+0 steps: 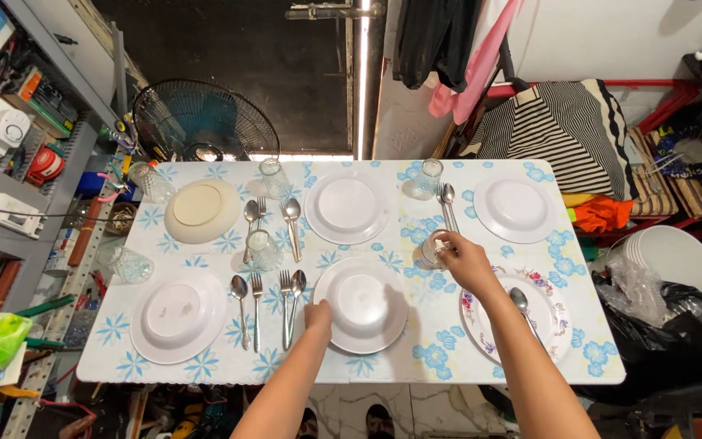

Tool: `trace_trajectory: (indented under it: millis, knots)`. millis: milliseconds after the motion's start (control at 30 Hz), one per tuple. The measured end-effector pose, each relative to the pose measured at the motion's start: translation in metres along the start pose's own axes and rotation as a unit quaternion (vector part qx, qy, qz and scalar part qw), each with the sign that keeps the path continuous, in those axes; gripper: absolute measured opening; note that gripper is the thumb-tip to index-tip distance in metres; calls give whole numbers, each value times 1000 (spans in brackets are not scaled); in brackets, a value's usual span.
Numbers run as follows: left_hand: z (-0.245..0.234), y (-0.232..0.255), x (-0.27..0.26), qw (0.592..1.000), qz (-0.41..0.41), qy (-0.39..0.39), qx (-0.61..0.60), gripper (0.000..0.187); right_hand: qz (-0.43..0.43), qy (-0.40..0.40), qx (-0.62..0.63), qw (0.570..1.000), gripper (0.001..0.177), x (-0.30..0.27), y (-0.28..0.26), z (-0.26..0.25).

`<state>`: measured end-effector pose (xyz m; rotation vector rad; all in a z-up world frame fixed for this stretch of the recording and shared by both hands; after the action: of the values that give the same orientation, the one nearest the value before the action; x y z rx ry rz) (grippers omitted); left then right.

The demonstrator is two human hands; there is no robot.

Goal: Setting the table with plates, glasses, and cutlery.

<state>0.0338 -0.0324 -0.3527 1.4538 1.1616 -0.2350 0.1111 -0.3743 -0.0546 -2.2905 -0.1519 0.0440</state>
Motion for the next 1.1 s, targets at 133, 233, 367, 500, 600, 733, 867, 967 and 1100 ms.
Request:
trace_trajectory:
  millis: [133,233,367,500,600,733,867,967,1100]
  knots:
    - [-10,17,-25,991,40,55,116,64,-3,-11,25,1000,34,-3,-6,-12]
    - [-14,30,-45,978,2,67,198,71,24,-21,26,999,30,-8,-6,-25]
    - [-9,38,-51,984,10,59,168,80,27,-37,45,998,31,-8,14,-38]
    - [5,57,-56,984,91,12,151,74,-2,-9,65,998,34,-15,28,-53]
    - [17,85,-81,976,136,-90,144,59,38,1,59,998,31,-19,28,-63]
    - [23,126,-113,945,183,-259,80,46,36,42,90,994,30,-33,41,-69]
    - [35,167,-140,923,177,-331,83,37,67,87,42,993,33,-49,60,-84]
    - [42,182,-151,911,167,-369,80,34,85,115,21,989,33,-70,66,-88]
    - [60,201,-172,903,164,-392,64,31,164,112,27,980,31,-95,80,-98]
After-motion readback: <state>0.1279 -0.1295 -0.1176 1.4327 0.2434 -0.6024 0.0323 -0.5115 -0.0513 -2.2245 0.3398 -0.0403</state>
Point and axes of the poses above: each hand's wrist, its own x-axis towards the middle knuckle, its own z-axis out of the palm, y = z × x, the point moved 5 cm from there along x, towards the middle knuckle, and after that the axes turned 6 degrees about -z, right-handed, at the moved point
